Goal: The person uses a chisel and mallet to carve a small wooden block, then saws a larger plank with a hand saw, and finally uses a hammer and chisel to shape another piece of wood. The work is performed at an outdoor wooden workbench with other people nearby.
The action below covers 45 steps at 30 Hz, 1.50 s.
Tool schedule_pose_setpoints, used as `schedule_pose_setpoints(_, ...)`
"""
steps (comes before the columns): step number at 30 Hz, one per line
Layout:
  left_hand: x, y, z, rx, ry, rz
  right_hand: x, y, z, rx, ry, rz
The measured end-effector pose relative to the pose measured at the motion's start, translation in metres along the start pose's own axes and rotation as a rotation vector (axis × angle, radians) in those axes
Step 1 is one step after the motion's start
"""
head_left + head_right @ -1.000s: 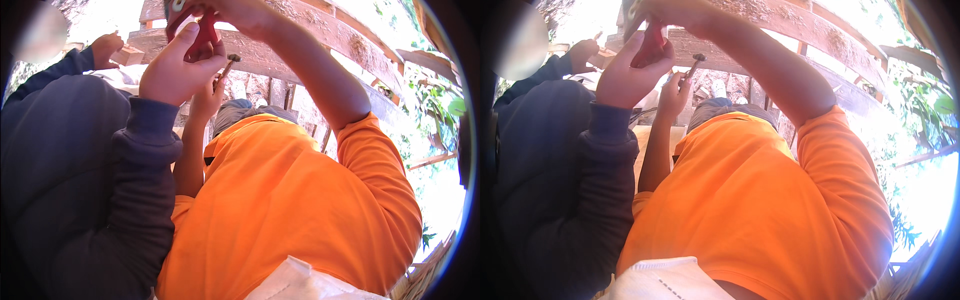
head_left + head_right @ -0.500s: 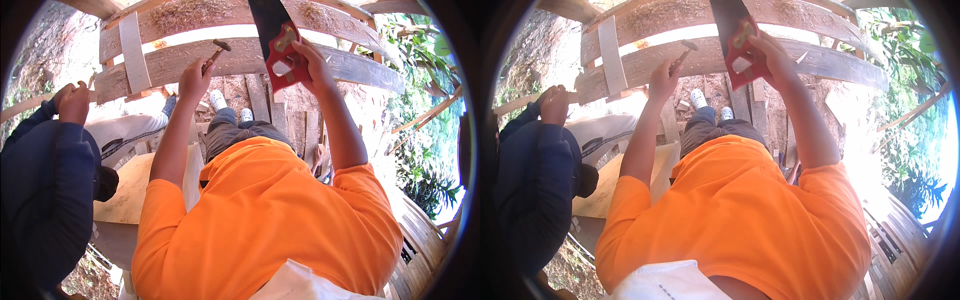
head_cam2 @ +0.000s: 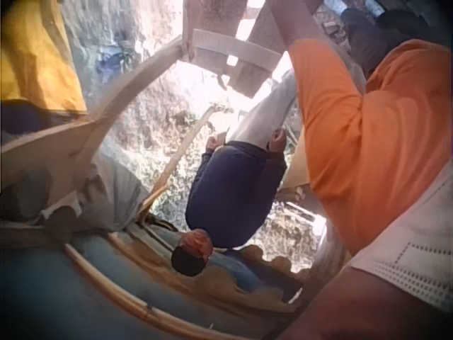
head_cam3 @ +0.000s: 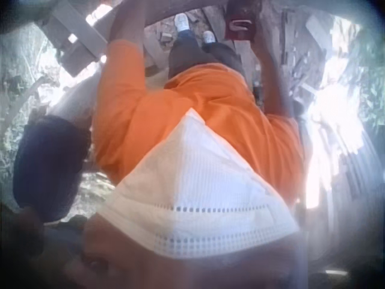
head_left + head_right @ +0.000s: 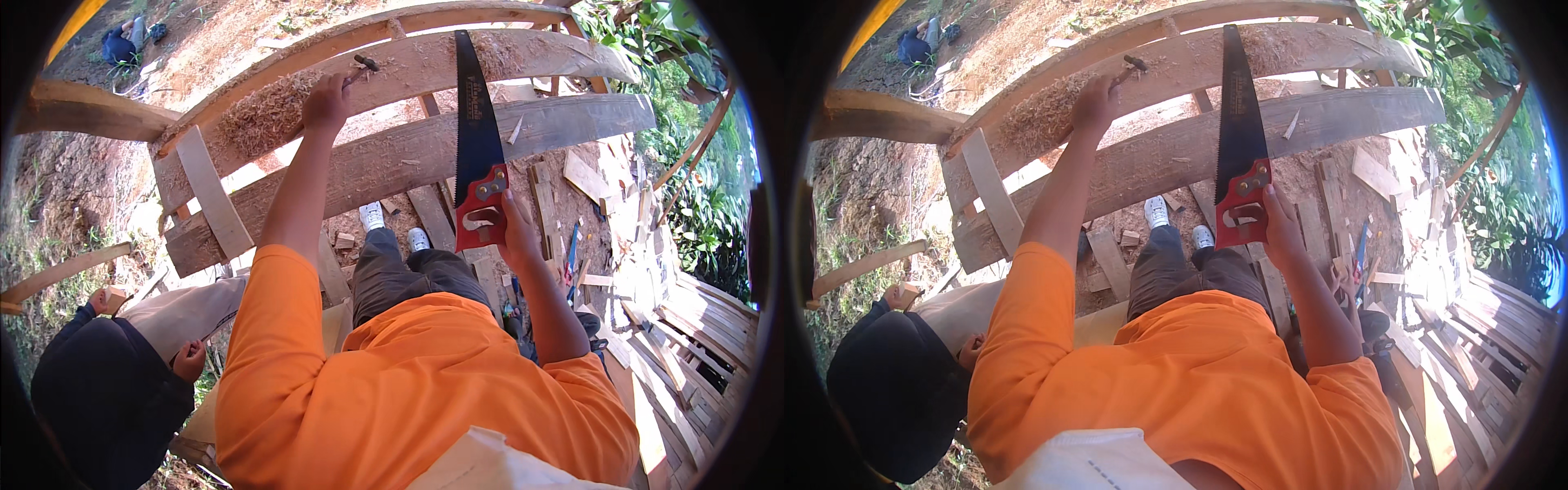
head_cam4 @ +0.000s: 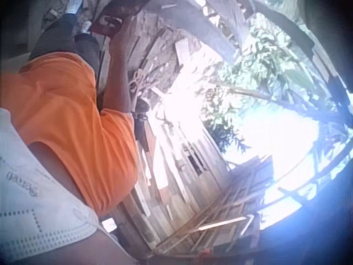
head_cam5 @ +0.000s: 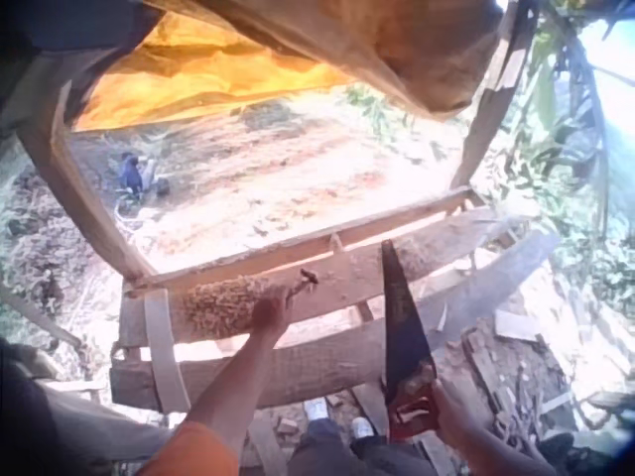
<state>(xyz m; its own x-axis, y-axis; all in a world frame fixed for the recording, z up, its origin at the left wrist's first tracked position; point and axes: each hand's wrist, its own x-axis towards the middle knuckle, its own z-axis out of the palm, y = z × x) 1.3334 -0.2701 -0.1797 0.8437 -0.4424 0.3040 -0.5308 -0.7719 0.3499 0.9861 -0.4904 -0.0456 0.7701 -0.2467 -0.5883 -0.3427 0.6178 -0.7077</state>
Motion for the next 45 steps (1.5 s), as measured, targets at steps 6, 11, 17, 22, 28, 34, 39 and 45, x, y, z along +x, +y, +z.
schedule_pose_setpoints(6, 0.065, -0.018, 0.053, -0.053, -0.004, 0.19, 0.065, 0.027, 0.024, 0.105, -0.018, -0.01)
schedule_pose_setpoints(11, 0.09, -0.017, 0.079, -0.091, -0.001, 0.217, 0.09, -0.005, 0.057, 0.078, -0.072, 0.08)
schedule_pose_setpoints(17, 0.106, -0.029, 0.087, -0.065, -0.03, 0.204, 0.144, -0.016, 0.05, -0.206, -0.098, -0.227)
schedule_pose_setpoints(22, 0.113, -0.032, 0.098, -0.102, -0.025, 0.223, 0.189, -0.04, 0.046, -0.148, -0.213, -0.477)
schedule_pose_setpoints(28, 0.113, 0.0, 0.088, 0.026, -0.056, 0.087, 0.216, -0.034, 0.063, -0.452, 0.004, -0.627)
schedule_pose_setpoints(34, 0.116, -0.001, 0.111, -0.016, 0.072, 0.093, 0.243, -0.044, 0.075, -0.55, 0.066, -0.797)
schedule_pose_setpoints(39, 0.114, -0.002, 0.118, -0.038, 0.108, 0.105, 0.253, -0.049, 0.077, -0.624, 0.034, -0.764)
schedule_pose_setpoints(45, 0.112, -0.004, 0.123, -0.007, 0.191, 0.142, 0.254, -0.055, 0.091, -0.599, 0.031, -0.722)
